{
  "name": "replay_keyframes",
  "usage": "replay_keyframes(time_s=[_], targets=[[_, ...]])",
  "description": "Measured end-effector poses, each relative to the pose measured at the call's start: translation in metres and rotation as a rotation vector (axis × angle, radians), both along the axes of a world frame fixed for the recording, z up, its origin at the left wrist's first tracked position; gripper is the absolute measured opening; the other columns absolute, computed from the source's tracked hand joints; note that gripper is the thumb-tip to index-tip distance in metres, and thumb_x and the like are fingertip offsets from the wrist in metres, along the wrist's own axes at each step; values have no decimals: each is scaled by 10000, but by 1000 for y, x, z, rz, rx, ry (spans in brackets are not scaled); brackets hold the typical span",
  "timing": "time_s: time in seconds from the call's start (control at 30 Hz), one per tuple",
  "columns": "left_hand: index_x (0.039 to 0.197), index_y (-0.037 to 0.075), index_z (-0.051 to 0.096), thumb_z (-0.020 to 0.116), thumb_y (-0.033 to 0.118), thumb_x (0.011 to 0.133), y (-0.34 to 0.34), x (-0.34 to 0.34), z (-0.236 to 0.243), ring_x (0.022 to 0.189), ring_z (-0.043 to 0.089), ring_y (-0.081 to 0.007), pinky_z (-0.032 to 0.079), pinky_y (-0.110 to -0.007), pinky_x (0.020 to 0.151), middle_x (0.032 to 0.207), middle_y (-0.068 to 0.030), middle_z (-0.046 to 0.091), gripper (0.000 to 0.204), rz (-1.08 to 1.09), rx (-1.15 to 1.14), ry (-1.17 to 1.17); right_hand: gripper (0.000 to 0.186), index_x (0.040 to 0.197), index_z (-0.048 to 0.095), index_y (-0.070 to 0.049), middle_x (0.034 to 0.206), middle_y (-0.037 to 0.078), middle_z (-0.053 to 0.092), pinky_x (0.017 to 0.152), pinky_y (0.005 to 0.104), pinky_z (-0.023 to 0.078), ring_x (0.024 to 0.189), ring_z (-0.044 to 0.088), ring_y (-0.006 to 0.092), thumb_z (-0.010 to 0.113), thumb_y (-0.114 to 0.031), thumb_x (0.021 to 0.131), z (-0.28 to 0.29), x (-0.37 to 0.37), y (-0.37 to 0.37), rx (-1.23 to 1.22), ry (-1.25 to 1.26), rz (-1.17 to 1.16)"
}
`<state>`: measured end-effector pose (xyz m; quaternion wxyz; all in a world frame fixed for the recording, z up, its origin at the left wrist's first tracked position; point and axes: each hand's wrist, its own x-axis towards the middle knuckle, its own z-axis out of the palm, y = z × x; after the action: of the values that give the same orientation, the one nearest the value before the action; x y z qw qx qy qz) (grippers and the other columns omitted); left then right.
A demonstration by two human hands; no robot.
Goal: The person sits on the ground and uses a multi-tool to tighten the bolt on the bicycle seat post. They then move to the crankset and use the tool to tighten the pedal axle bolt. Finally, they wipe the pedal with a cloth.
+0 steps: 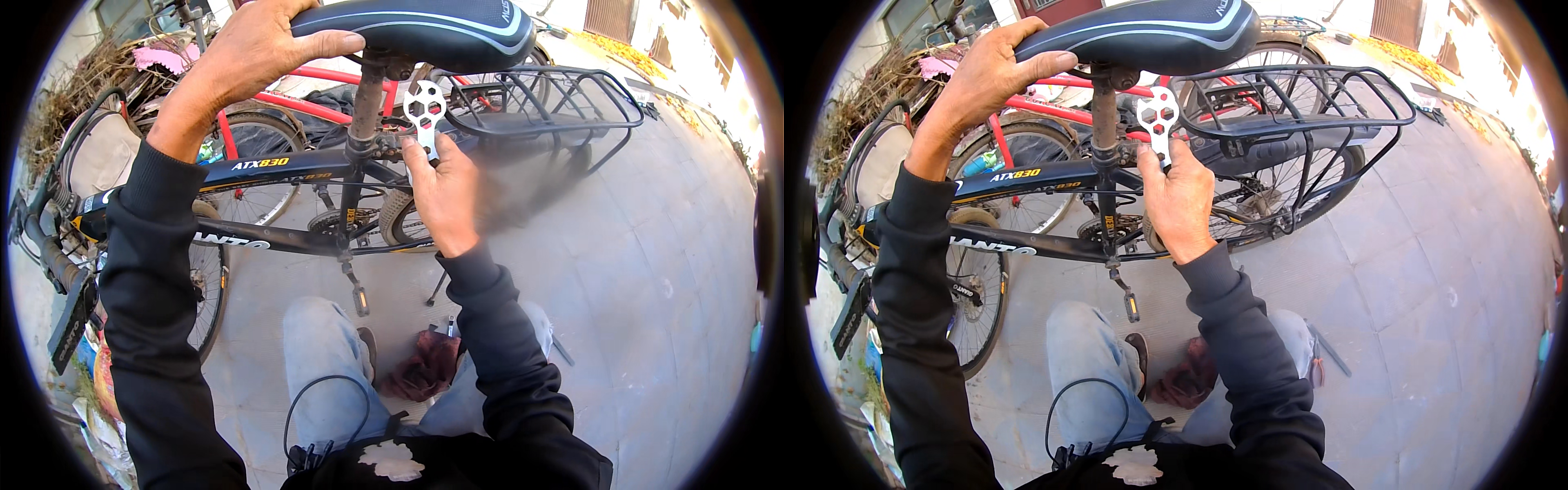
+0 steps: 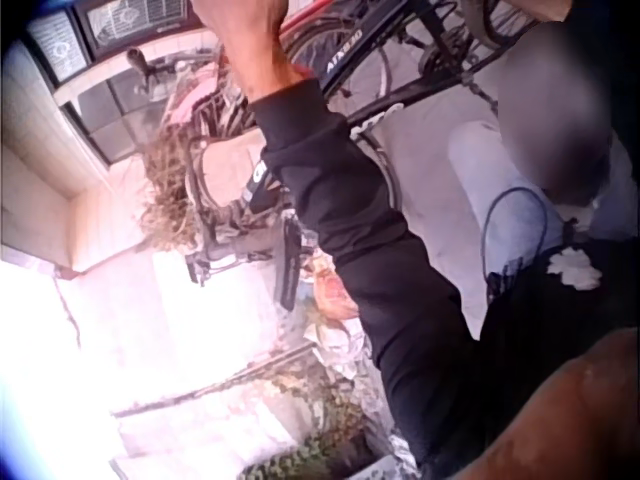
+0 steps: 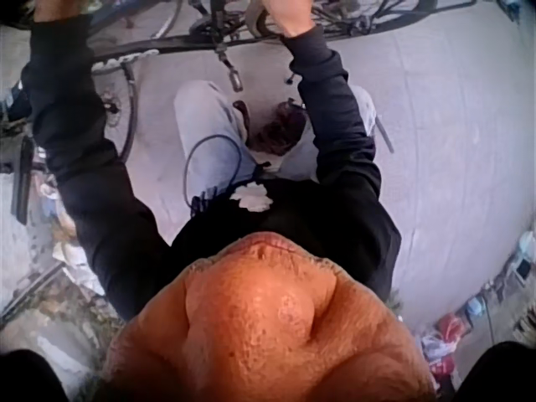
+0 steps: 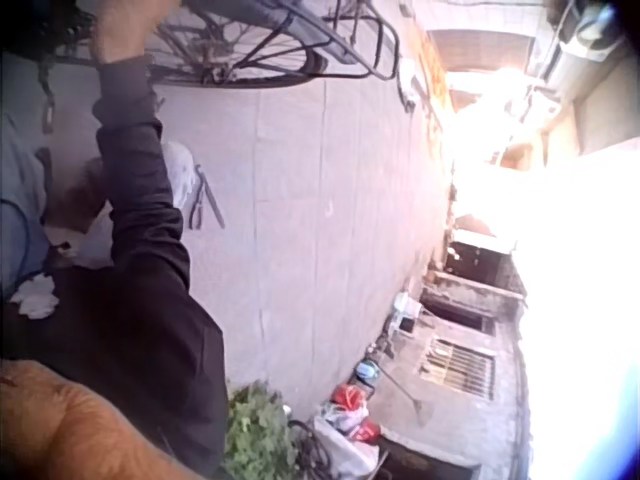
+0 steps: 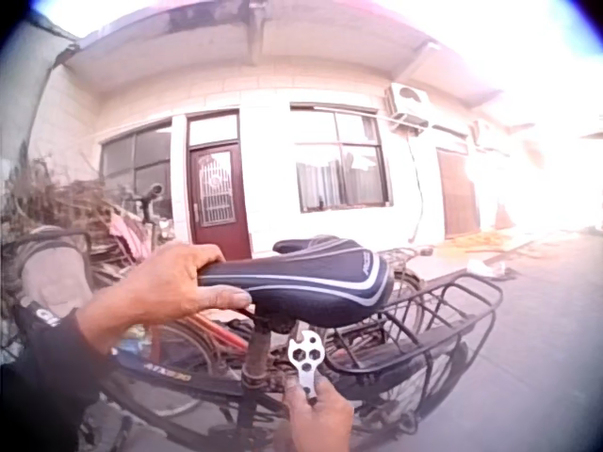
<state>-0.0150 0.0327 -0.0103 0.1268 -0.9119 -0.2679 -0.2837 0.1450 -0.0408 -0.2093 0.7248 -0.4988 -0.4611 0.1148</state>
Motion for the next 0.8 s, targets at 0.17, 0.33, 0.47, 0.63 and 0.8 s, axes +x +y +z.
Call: replay_keyframes(time_s=[0.17,0.33,0.47,0.63,0.8], targets=[[900,-4,657,658,608,745,-6,3,6,618,569,-176,436,-308,572,698,-87,591,632,125,-12,38,236,878,615,25,623,139,610,550,320,453,525,561,174,638,-208,852,2,3,-10,-58,-27,23],[878,16,661,693,548,747,-10,1,-3,613,578,-157,437,-292,572,681,-91,611,549,126,40,-54,218,900,617,20,639,114,616,558,302,448,541,528,135,633,-192,857,5,-2,-14,-57,29,98],[869,17,655,689,551,747,-8,5,-5,614,567,-153,431,-287,575,659,-82,597,548,174,23,-44,213,922,621,12,627,101,594,552,301,437,544,501,126,632,-191,856,2,3,-15,-37,50,110],[852,-3,656,657,576,754,-7,11,9,616,561,-168,429,-312,575,657,-91,588,587,147,-117,43,218,929,622,10,621,105,587,547,306,433,537,492,133,628,-194,850,-4,11,-13,-20,40,140],[868,8,663,616,606,780,-12,5,1,608,589,-194,447,-337,587,645,-96,606,606,200,45,-39,221,939,621,10,624,107,592,544,304,432,535,493,135,625,-196,859,0,12,-15,-60,-4,121]])
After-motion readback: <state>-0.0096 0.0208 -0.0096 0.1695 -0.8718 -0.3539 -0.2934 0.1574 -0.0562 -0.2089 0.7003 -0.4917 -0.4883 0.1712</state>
